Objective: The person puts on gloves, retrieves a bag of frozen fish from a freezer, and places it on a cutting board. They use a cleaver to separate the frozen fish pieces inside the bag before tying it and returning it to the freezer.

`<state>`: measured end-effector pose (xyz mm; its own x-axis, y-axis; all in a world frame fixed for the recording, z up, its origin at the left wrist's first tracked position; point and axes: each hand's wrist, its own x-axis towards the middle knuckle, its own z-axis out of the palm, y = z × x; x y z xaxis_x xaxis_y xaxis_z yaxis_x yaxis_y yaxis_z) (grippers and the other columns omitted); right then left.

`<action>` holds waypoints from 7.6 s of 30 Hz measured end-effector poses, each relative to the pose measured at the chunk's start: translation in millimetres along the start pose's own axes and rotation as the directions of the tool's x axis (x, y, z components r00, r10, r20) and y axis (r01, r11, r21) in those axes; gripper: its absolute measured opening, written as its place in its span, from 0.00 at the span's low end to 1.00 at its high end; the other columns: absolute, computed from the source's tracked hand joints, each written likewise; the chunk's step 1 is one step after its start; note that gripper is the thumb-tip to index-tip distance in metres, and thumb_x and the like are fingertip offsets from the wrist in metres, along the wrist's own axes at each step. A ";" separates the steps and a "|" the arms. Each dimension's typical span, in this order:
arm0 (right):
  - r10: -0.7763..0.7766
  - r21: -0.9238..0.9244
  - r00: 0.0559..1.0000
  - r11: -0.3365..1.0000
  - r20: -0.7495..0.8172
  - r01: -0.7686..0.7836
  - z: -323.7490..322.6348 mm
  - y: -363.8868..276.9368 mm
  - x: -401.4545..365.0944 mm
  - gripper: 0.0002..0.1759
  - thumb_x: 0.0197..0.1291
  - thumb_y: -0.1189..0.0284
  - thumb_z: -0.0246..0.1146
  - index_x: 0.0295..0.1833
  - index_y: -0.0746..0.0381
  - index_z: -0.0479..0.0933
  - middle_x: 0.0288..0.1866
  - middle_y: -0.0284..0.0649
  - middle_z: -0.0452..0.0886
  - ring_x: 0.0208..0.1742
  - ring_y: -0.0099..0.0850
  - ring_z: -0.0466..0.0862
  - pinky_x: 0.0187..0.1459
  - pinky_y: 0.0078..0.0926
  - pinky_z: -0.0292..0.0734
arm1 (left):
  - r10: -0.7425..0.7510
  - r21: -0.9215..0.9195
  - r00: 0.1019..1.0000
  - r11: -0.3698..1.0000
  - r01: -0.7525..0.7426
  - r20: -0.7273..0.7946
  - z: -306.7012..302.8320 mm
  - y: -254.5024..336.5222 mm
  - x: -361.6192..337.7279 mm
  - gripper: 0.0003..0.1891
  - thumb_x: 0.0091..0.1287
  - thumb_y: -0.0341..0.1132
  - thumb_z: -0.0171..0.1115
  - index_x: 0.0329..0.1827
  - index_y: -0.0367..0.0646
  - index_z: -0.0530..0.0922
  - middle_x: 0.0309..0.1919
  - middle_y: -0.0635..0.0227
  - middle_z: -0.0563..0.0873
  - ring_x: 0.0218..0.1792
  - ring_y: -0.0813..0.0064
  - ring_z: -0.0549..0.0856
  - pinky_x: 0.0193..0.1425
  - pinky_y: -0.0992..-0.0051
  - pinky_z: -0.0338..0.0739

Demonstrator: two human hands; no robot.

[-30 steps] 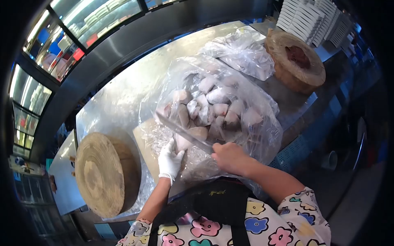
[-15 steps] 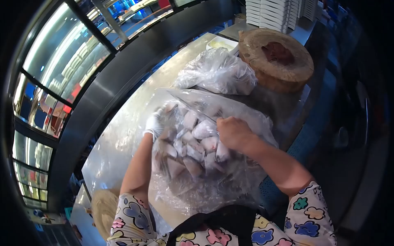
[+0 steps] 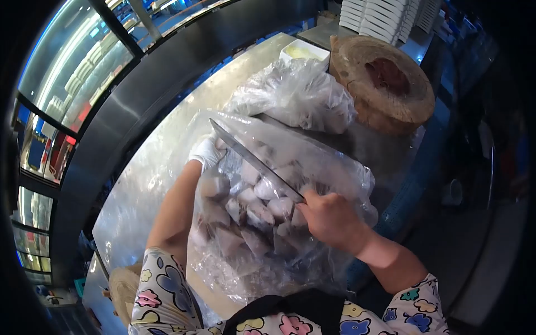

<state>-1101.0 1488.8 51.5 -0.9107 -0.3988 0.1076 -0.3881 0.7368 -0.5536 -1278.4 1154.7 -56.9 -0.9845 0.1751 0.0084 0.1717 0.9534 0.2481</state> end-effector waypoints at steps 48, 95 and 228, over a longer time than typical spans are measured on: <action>-0.510 0.190 0.841 0.821 -0.181 0.539 25.1 -149.5 -87.1 0.11 0.64 0.70 0.60 0.34 0.66 0.69 0.17 0.52 0.75 0.20 0.52 0.80 0.20 0.42 0.72 | -0.662 -0.554 0.696 0.703 0.447 -0.278 50.8 169.3 -410.6 0.25 0.55 0.43 0.74 0.49 0.36 0.78 0.41 0.53 0.80 0.43 0.54 0.81 0.50 0.63 0.76; -0.062 0.036 0.949 0.998 0.309 0.053 37.3 -54.6 -102.6 0.14 0.64 0.65 0.58 0.36 0.67 0.75 0.30 0.57 0.81 0.36 0.56 0.83 0.39 0.51 0.76 | -0.065 -0.129 0.929 0.991 0.018 -0.364 42.6 164.2 -327.3 0.43 0.49 0.47 0.74 0.70 0.48 0.68 0.66 0.41 0.68 0.60 0.37 0.71 0.61 0.49 0.69; -0.054 0.107 0.927 0.994 0.371 0.015 62.1 -2.7 -143.1 0.13 0.63 0.66 0.60 0.33 0.65 0.72 0.24 0.56 0.79 0.31 0.58 0.81 0.34 0.52 0.75 | -0.426 -0.892 0.786 -0.159 0.423 0.449 0.8 120.2 -371.9 0.16 0.67 0.31 0.64 0.55 0.36 0.77 0.32 0.68 0.85 0.25 0.80 0.82 0.23 0.83 0.72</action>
<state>-960.9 1510.0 -13.7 -0.7707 -0.6121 -0.1772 -0.3844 0.6684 -0.6367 -891.6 1204.4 -31.0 -0.8308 -0.1579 -0.5338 -0.4756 -0.2969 0.8280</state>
